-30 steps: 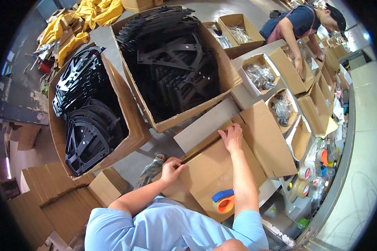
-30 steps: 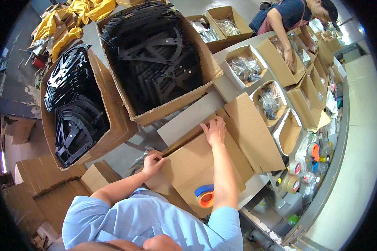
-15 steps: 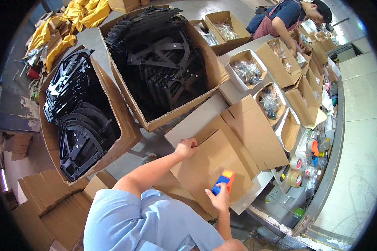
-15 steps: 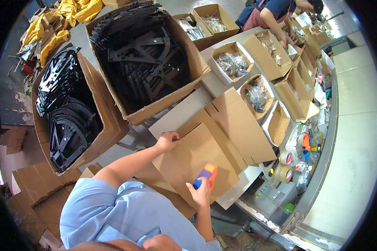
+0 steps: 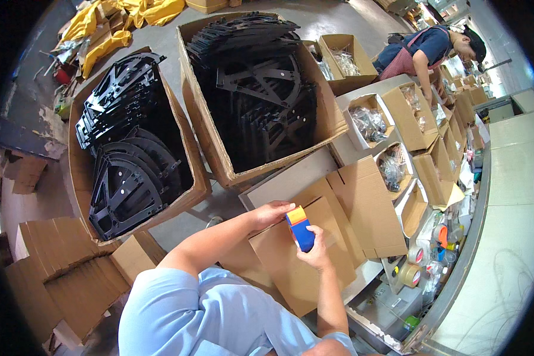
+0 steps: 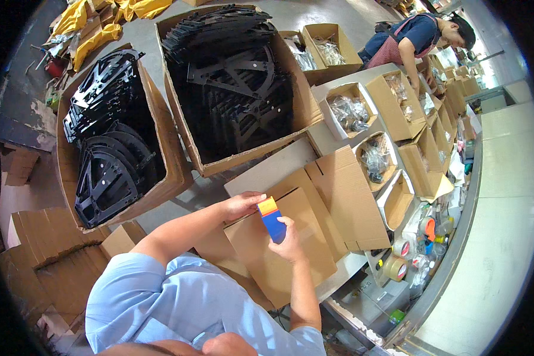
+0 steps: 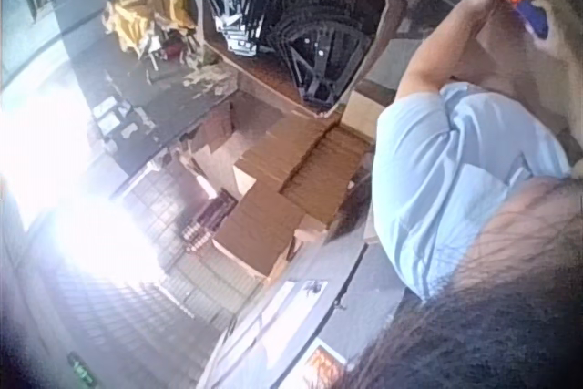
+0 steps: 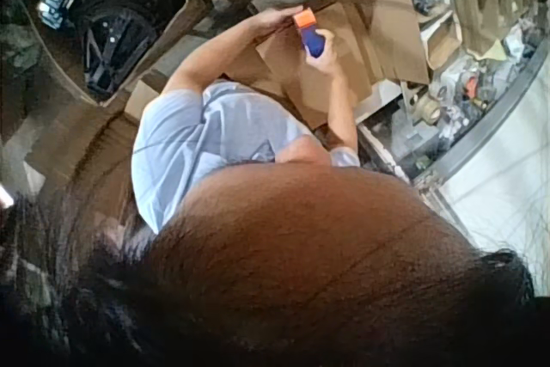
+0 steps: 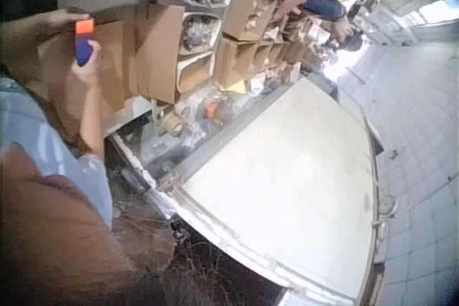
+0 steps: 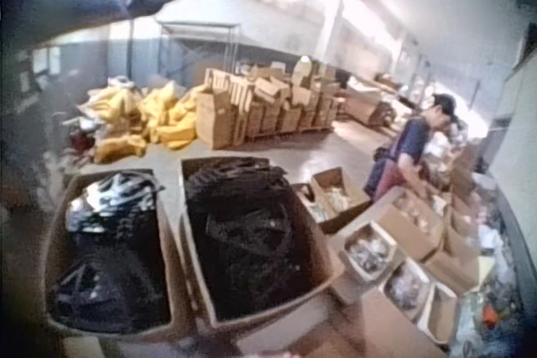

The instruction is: The person packs plastic components into cardboard boxes, seals the boxes using a handheld tape dispenser, and places them onto a stack of similar boxes.

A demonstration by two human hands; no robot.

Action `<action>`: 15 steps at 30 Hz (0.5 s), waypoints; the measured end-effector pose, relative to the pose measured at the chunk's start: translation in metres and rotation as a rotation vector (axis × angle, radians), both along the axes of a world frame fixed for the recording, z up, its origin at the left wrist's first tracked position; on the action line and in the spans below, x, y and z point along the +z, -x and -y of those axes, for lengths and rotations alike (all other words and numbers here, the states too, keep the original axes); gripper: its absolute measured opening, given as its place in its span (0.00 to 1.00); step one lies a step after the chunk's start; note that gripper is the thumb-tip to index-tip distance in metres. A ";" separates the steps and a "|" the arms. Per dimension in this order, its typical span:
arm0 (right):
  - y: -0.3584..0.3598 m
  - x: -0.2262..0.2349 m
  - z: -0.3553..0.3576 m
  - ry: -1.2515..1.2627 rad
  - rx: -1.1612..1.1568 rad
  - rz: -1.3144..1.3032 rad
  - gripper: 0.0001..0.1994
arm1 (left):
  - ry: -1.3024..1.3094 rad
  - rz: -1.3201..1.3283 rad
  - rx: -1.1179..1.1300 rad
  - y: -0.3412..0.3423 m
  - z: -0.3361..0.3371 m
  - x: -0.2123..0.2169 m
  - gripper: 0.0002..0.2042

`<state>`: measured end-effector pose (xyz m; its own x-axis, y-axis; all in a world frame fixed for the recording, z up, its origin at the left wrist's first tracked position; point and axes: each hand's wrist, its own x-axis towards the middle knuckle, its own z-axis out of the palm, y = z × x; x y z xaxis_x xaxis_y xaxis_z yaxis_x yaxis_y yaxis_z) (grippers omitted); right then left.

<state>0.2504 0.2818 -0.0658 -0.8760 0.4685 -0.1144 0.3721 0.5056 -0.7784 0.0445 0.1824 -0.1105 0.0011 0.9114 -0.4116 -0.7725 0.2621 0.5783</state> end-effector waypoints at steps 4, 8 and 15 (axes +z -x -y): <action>0.006 0.013 0.001 -0.010 0.049 0.014 0.34 | -0.027 0.034 0.009 -0.001 -0.001 -0.019 0.21; -0.002 0.010 -0.001 -0.021 0.027 -0.029 0.33 | 0.107 0.114 0.034 0.000 -0.004 -0.008 0.18; -0.023 0.037 0.004 0.020 -0.051 0.063 0.28 | 0.146 -0.824 0.071 -0.013 -0.006 -0.050 0.13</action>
